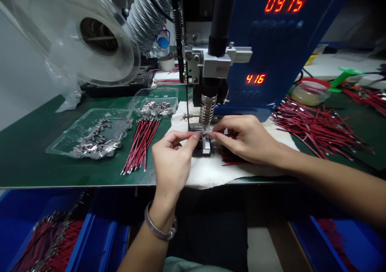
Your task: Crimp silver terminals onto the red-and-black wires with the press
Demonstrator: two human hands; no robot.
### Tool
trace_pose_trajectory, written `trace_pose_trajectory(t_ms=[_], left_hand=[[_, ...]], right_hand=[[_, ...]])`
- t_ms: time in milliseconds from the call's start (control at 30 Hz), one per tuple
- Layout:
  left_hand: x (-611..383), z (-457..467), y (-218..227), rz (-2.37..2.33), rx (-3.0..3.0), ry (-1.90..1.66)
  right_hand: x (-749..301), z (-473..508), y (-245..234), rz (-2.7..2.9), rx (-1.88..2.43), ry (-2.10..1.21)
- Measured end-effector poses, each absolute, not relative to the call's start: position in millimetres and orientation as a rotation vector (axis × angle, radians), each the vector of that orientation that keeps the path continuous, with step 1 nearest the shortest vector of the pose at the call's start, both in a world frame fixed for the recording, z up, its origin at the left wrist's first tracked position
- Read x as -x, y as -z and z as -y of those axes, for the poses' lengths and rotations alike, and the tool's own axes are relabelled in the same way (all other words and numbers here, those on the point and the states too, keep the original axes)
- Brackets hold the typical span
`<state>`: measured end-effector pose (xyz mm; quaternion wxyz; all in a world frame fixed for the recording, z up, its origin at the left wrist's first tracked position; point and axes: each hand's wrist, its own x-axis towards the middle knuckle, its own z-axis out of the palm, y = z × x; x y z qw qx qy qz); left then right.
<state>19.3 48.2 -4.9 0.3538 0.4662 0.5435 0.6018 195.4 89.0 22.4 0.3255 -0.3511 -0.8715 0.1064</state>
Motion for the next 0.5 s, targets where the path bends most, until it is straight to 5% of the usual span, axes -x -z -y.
trace_pose_trajectory(t_ms=[500], left_hand=[[-19.4,-48.1,4.5,-1.400,-1.228,-1.562]], right_hand=[[-192.2,-84.8,-23.8,2.243,0.985,-0.339]])
